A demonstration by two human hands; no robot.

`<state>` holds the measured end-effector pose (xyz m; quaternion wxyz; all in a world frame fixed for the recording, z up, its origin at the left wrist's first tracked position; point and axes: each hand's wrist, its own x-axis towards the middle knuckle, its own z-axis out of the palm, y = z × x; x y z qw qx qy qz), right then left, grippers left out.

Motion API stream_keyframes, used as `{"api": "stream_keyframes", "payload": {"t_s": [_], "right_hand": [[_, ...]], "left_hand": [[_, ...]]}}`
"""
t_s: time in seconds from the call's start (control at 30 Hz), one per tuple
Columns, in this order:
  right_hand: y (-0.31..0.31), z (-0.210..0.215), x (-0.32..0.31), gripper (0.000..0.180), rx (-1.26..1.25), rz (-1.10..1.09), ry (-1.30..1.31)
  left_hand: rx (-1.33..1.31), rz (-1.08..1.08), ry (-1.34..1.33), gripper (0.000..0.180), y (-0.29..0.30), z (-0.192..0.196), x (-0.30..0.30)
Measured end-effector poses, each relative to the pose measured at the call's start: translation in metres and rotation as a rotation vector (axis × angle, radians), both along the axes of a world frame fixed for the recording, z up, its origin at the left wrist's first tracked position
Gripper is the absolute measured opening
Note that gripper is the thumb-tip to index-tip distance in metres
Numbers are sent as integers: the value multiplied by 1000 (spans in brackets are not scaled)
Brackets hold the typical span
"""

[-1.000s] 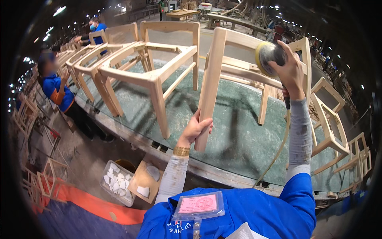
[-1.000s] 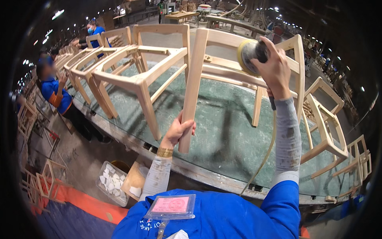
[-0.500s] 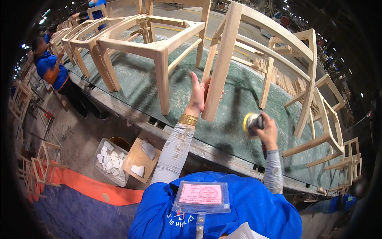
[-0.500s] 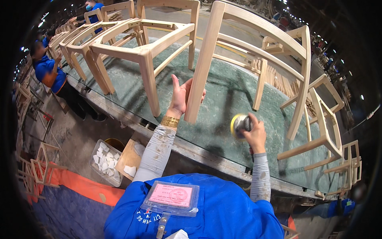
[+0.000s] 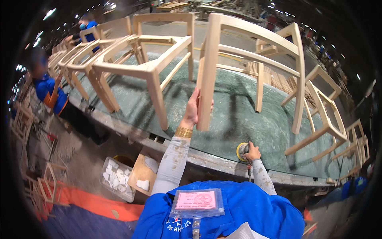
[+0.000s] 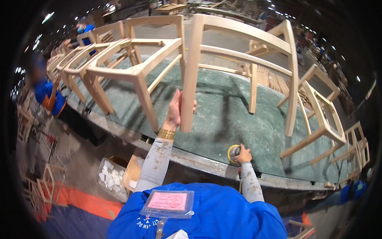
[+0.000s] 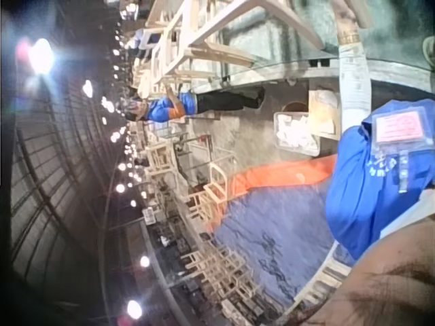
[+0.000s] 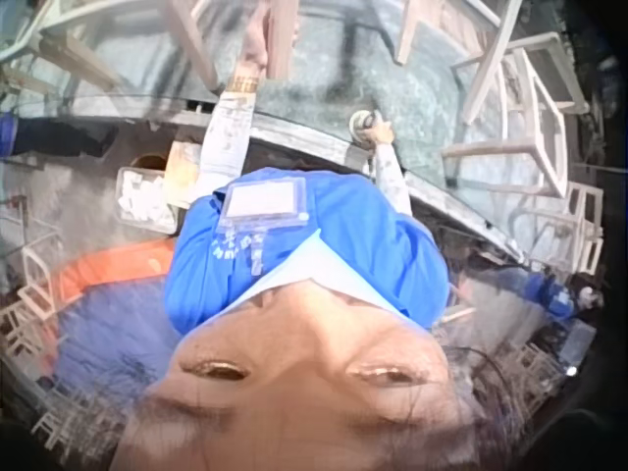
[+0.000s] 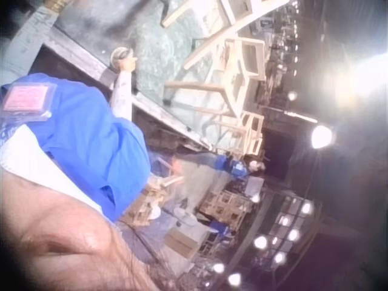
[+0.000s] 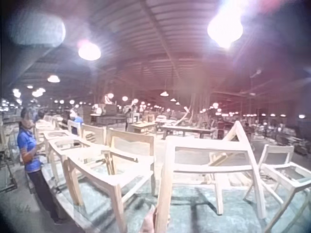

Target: The person uses a handheld orbital sander to smooth the legs and frame of unfinished wooden chair frames on a rotating workbench. They repeatedly reposition the chair to access different legs and sections, then move the finished unit aside to process the next one.

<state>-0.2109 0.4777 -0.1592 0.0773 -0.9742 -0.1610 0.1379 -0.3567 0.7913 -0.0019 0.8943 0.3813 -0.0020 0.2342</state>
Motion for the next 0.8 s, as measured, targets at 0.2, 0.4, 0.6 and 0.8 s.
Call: {"api": "stream_keyframes", "payload": {"t_s": [0.2,0.4,0.6,0.8], "right_hand": [[95,94,-7,52,902,305,132],[147,203,-89,60,1292,479,139],[92,198,-99,61,1369,432,250],[14,223,-111,52,1150,183,-28]], "left_hand": [[7,37,47,36,-25,-5,-7],[10,318,94,49,-114,-4,-14],[403,72,155,42,-41,-80,-32],[727,553,658,58,57,-145,5]]}}
